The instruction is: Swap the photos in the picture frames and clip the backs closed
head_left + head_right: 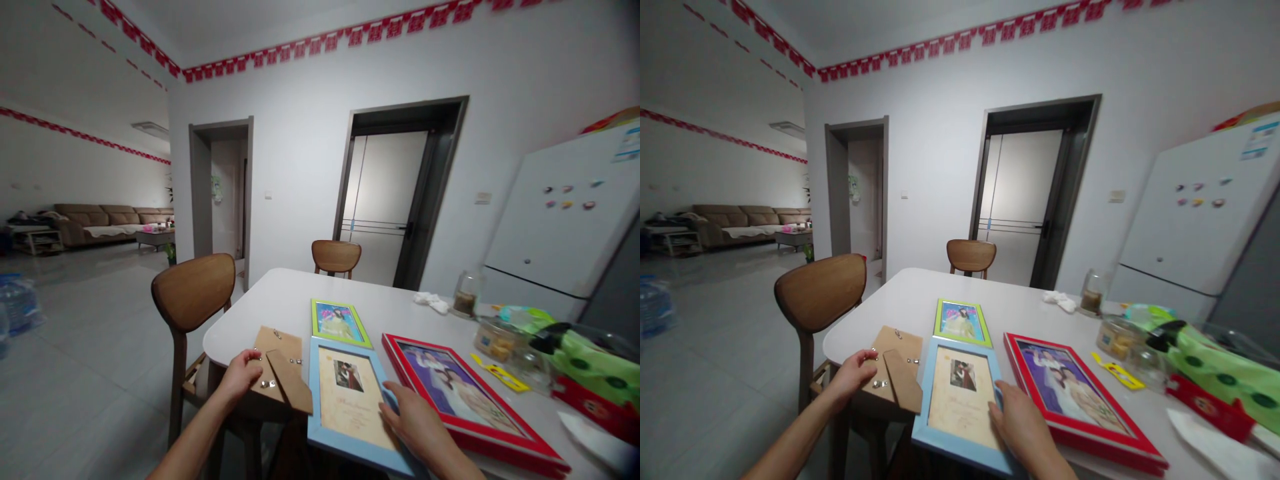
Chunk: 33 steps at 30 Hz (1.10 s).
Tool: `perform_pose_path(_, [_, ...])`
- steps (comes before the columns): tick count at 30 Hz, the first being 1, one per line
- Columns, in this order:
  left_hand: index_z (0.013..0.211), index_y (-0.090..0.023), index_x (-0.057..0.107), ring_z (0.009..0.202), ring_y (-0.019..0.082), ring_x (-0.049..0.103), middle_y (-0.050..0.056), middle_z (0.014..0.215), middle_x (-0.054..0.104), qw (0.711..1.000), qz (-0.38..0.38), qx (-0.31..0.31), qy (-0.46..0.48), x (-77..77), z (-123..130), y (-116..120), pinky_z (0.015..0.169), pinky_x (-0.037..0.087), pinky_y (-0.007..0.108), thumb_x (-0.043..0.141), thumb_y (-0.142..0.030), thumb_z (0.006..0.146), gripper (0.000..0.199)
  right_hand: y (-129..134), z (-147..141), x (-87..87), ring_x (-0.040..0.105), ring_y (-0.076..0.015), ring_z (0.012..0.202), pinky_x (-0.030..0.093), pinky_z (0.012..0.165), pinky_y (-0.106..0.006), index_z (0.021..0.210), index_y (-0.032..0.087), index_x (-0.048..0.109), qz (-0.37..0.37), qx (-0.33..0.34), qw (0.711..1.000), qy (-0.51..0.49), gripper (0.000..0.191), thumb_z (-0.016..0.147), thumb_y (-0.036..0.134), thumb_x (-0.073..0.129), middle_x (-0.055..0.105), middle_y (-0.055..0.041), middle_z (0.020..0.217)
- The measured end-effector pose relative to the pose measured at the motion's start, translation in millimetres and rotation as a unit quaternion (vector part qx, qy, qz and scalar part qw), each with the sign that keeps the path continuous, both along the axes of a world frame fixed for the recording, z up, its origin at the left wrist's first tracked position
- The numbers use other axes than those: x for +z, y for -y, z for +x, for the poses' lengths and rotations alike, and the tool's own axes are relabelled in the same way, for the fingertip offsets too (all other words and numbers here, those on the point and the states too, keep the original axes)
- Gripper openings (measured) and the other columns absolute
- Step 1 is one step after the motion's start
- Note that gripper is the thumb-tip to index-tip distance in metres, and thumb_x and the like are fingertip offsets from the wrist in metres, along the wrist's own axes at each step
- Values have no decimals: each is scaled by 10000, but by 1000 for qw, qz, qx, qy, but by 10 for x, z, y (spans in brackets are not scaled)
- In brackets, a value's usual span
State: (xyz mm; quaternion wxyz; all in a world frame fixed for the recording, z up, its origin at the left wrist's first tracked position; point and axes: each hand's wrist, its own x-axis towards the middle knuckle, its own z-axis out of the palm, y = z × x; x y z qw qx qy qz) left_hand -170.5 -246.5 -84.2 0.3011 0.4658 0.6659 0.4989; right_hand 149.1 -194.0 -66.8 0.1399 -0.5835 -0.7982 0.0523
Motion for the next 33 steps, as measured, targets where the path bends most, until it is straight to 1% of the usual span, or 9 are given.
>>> perform_pose_path(7, [1036,-147,483,1110,255,375,113,1166,456,976,-8,40,-215,96,100,59,935,245,344,542,-159,618,423,-42,-44,-4,530,-260,959,383,788,-318,1163,7,415,-10,-27,1000,9,512,673,154,425,571,-206,1038])
perform_pose_path(11, [1085,-138,467,1190,205,278,102,1272,357,964,27,9,-265,155,403,153,994,163,323,453,-150,697,388,-41,-51,46,579,-234,843,407,730,-304,1209,24,338,-36,-53,993,-100,595,643,179,436,602,-171,971])
perform_pose_path(13, [1095,-153,470,1193,182,280,83,1275,366,961,57,-37,-269,198,639,211,1001,175,299,464,-157,699,396,-14,-64,99,606,-207,725,436,650,-293,1250,49,261,-105,-67,964,-234,624,661,205,398,632,-130,880])
perform_pose_path(16, [1107,-155,469,1175,216,311,100,1270,380,955,117,-140,-234,271,1033,283,991,224,343,543,-209,674,442,37,-89,199,616,-190,619,455,557,-289,1294,87,139,-225,-72,864,-444,642,704,247,336,648,-82,773])
perform_pose_path(18, [1109,-166,473,1161,242,324,104,1269,382,947,142,-183,-222,319,1272,301,979,253,364,617,-252,633,504,68,-106,264,618,-188,607,459,544,-296,1300,107,114,-252,-64,818,-514,650,703,239,334,650,-64,746])
perform_pose_path(23, [1099,-141,482,1112,261,370,125,1223,427,929,188,-201,-248,463,1620,264,952,296,375,624,-241,641,490,156,-171,393,592,-155,532,457,514,-277,1264,180,273,-218,-24,822,-526,601,691,280,426,643,-28,709])
perform_pose_path(27, [1061,-164,488,978,215,466,82,1037,539,910,245,-184,-278,610,1591,247,874,371,327,466,-112,702,363,173,-193,433,562,-129,513,429,462,-241,1255,203,276,-219,-13,791,-571,672,652,319,550,618,-19,731])
perform_pose_path(29, [1065,-179,476,881,197,508,64,946,557,917,256,-145,-269,656,1467,250,807,407,309,422,-86,700,380,128,-161,414,562,-132,502,423,448,-245,1269,189,234,-221,-31,808,-545,710,651,323,555,607,-22,736])
perform_pose_path(33, [1110,-177,433,818,194,546,64,927,571,951,242,-13,-194,621,1065,272,767,416,310,417,-130,726,387,-30,-38,281,607,-194,643,459,598,-311,1230,86,312,-136,-60,928,-341,628,672,301,504,620,-108,849])
